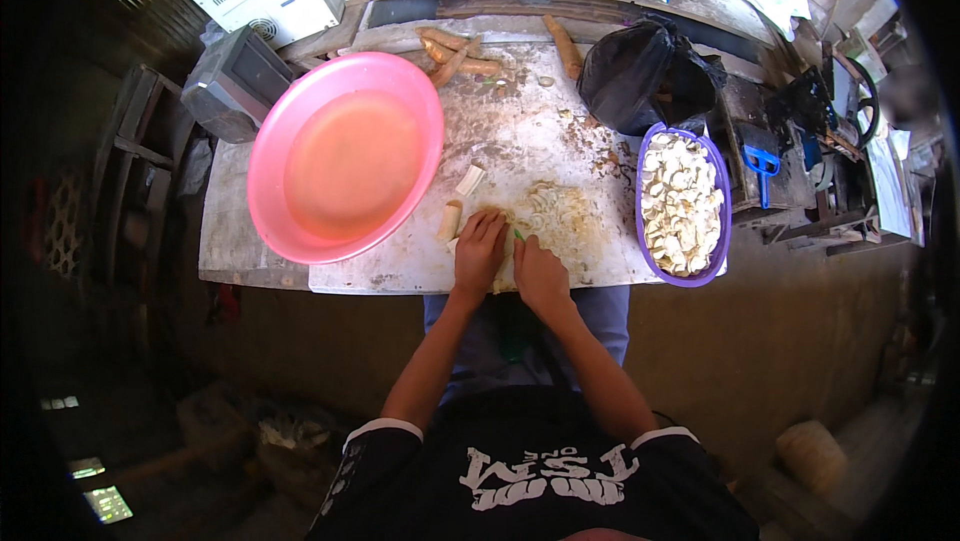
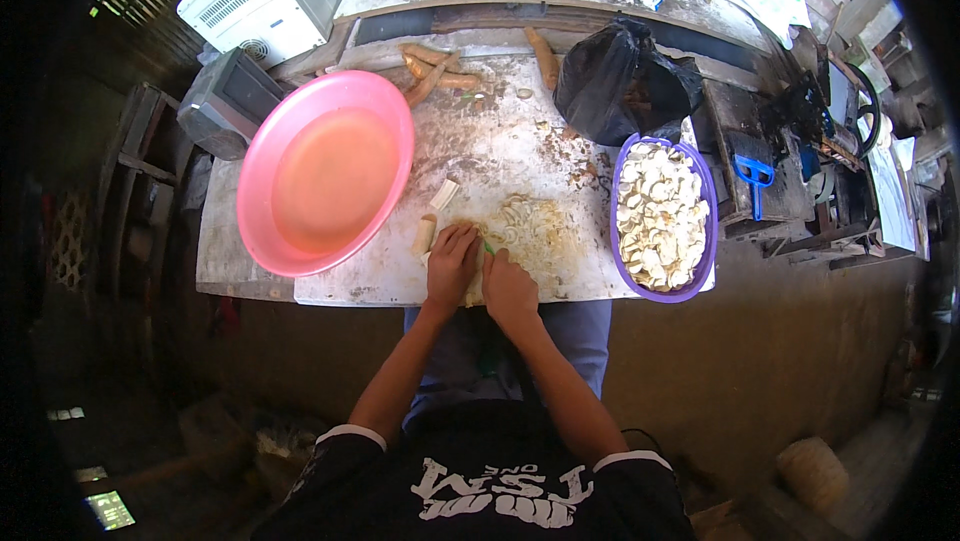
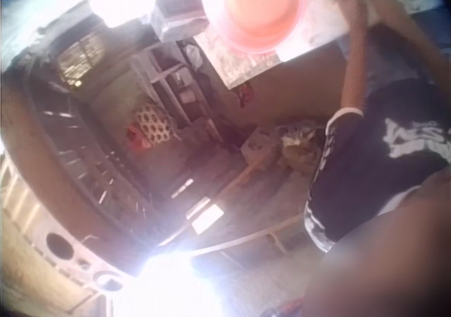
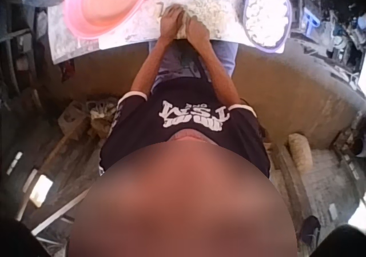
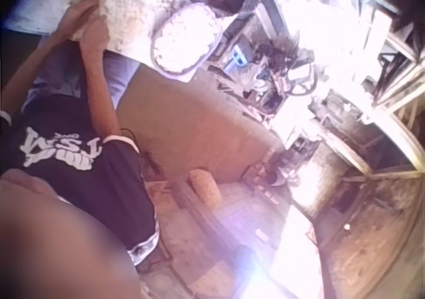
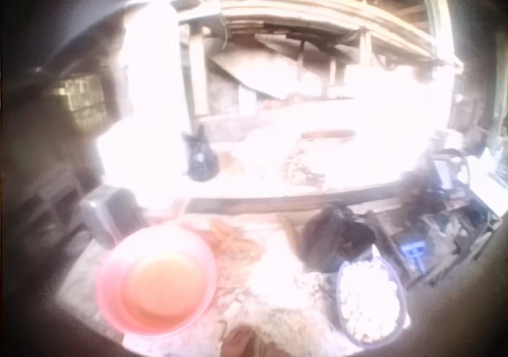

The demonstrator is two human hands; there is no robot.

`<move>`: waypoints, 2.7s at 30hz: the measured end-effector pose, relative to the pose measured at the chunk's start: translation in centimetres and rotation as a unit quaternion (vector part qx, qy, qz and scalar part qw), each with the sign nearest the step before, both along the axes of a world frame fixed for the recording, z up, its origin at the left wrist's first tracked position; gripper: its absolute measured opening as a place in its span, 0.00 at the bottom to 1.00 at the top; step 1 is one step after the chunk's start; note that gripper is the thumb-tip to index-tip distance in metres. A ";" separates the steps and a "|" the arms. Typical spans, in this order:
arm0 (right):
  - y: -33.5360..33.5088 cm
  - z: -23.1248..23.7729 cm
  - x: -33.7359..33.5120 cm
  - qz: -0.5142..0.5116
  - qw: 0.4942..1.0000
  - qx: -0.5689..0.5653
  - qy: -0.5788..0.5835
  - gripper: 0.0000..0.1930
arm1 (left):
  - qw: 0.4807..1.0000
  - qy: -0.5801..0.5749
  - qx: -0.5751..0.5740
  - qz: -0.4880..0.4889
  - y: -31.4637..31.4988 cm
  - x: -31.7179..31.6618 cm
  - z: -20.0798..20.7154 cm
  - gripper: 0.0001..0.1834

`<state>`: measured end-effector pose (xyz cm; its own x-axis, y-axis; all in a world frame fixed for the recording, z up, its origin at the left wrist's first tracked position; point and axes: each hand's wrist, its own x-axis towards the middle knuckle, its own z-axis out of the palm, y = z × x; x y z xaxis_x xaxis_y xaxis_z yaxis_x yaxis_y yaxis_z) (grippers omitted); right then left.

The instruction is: The person slices a peeled tuber by hand with a knife and places the resulting slices into a purple basket.

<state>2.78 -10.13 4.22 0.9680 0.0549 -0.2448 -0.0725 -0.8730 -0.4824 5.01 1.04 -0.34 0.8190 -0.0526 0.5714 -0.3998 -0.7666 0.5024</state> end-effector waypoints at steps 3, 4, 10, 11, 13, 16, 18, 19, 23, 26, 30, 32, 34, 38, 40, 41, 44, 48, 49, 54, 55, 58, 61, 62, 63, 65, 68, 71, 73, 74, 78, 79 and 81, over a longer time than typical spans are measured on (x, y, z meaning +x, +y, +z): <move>0.0 -0.4 0.1 0.003 1.000 0.008 -0.026 0.16 | 1.000 -0.002 0.000 0.001 -0.2 -0.3 0.1 0.10; -0.1 -0.5 0.2 0.004 1.000 0.002 -0.029 0.16 | 1.000 -0.001 0.003 0.000 -0.3 -0.3 0.1 0.10; -0.3 -0.4 0.1 0.002 1.000 -0.011 -0.022 0.17 | 1.000 0.002 0.006 -0.003 -0.8 -0.9 0.2 0.10; -0.4 -0.4 0.1 0.004 1.000 -0.007 0.003 0.17 | 1.000 0.002 0.010 -0.005 -0.9 -1.1 0.3 0.10; -0.7 -0.9 0.5 0.009 1.000 0.003 -0.014 0.18 | 1.000 -0.001 0.009 -0.003 -1.0 -1.0 0.4 0.10; -0.7 -1.2 1.2 0.019 1.000 -0.001 -0.020 0.17 | 1.000 -0.009 0.013 -0.005 -0.9 -0.6 0.4 0.10; -0.7 -0.8 1.4 0.026 1.000 -0.014 -0.009 0.17 | 1.000 -0.014 0.017 -0.007 -0.7 -0.4 0.0 0.10; -0.9 -0.2 1.3 0.026 1.000 -0.011 0.013 0.17 | 1.000 -0.006 0.015 -0.004 -0.7 -0.4 -0.1 0.10; -1.9 -0.6 1.0 0.026 0.999 -0.022 0.032 0.19 | 0.999 0.001 0.040 0.001 -0.4 0.6 -0.2 0.09; -2.5 -0.9 1.0 0.027 0.999 0.005 0.025 0.19 | 0.998 0.012 0.062 -0.021 0.0 0.9 0.3 0.09; -2.9 -1.5 0.7 0.005 0.999 0.044 -0.005 0.19 | 0.999 0.013 0.037 -0.011 -0.2 0.9 0.5 0.09; -1.9 -0.8 0.6 -0.003 0.999 0.046 -0.025 0.18 | 0.998 0.061 -0.032 0.011 0.0 0.9 0.2 0.09; -1.1 -1.0 0.9 0.000 0.999 0.042 -0.028 0.18 | 0.999 0.041 -0.023 0.006 0.2 1.0 -0.2 0.09; -0.3 -1.3 1.5 0.011 0.999 0.034 -0.039 0.18 | 1.000 0.011 -0.009 -0.005 0.3 1.2 -0.5 0.09; -0.3 -1.2 1.7 0.015 0.999 0.020 -0.044 0.18 | 1.000 0.010 -0.012 -0.007 0.2 1.2 -0.5 0.09; -0.4 -1.2 1.6 0.019 0.999 0.007 -0.048 0.18 | 1.000 0.011 -0.016 -0.009 0.1 1.1 -0.4 0.09; -0.6 -1.6 1.4 0.015 0.998 0.022 -0.052 0.17 | 1.000 0.014 -0.011 -0.004 -0.2 0.6 -0.4 0.10; -1.1 -1.2 1.1 0.028 0.999 0.012 -0.032 0.17 | 1.000 0.013 0.001 -0.002 -0.5 -0.1 0.1 0.10; -1.2 -1.2 1.0 0.032 0.999 0.003 -0.026 0.17 | 1.000 0.012 -0.002 -0.006 -0.6 -0.4 0.3 0.09; -1.1 -1.9 1.1 0.034 0.999 0.005 -0.018 0.17 | 1.000 0.014 0.000 -0.013 -0.7 -0.8 0.4 0.09; -0.9 -1.8 1.2 0.037 0.999 0.007 -0.014 0.17 | 1.000 0.013 0.004 -0.012 -0.5 -0.6 0.3 0.09; -1.0 -1.3 1.1 0.037 0.999 0.009 0.000 0.17 | 1.000 0.006 0.013 -0.010 -0.3 -0.4 0.0 0.09; -1.5 0.0 0.8 0.036 0.999 -0.005 0.032 0.18 | 1.000 0.006 0.030 -0.003 -0.2 -0.1 0.0 0.10; -1.7 0.2 0.7 0.033 0.998 -0.018 0.050 0.18 | 0.999 0.006 0.040 -0.001 -0.2 0.0 0.1 0.10; -2.0 -0.2 0.4 0.035 0.998 -0.020 0.052 0.18 | 0.999 0.007 0.038 0.001 -0.2 -0.1 0.1 0.10; -2.5 -0.9 0.0 0.024 0.999 -0.005 0.030 0.18 | 0.998 0.021 0.049 -0.013 -0.2 0.1 0.4 0.11; -2.5 -0.9 -0.1 0.000 1.000 -0.004 0.023 0.18 | 0.999 0.023 0.035 -0.006 -0.2 0.5 0.6 0.11; -1.6 -1.6 0.2 -0.010 0.999 0.029 -0.009 0.19 | 0.999 0.040 -0.010 0.003 0.1 0.7 0.1 0.11; -1.1 -2.1 0.6 -0.011 0.999 0.042 -0.033 0.18 | 0.999 0.032 -0.013 -0.004 0.2 0.8 -0.1 0.11; -0.9 -2.2 0.8 -0.013 0.997 0.054 -0.053 0.17 | 0.999 0.026 -0.017 -0.011 0.2 0.9 -0.1 0.10; -0.6 -2.1 1.3 0.000 0.998 0.038 -0.056 0.18 | 1.000 0.019 -0.015 -0.014 0.1 1.0 -0.1 0.10; -0.6 -2.1 1.3 0.003 0.998 0.032 -0.056 0.18 | 1.000 0.016 -0.014 -0.013 0.0 0.8 -0.1 0.10; -0.8 -2.0 1.2 0.007 0.998 0.025 -0.054 0.18 | 1.000 0.016 -0.014 -0.012 -0.2 0.6 -0.2 0.10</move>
<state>4.01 -10.92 2.19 0.9878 0.0775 -0.1349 -0.0059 -0.8480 -0.5300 5.63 0.85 -0.53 0.8350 -0.0574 0.5473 -0.4019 -0.7429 0.5353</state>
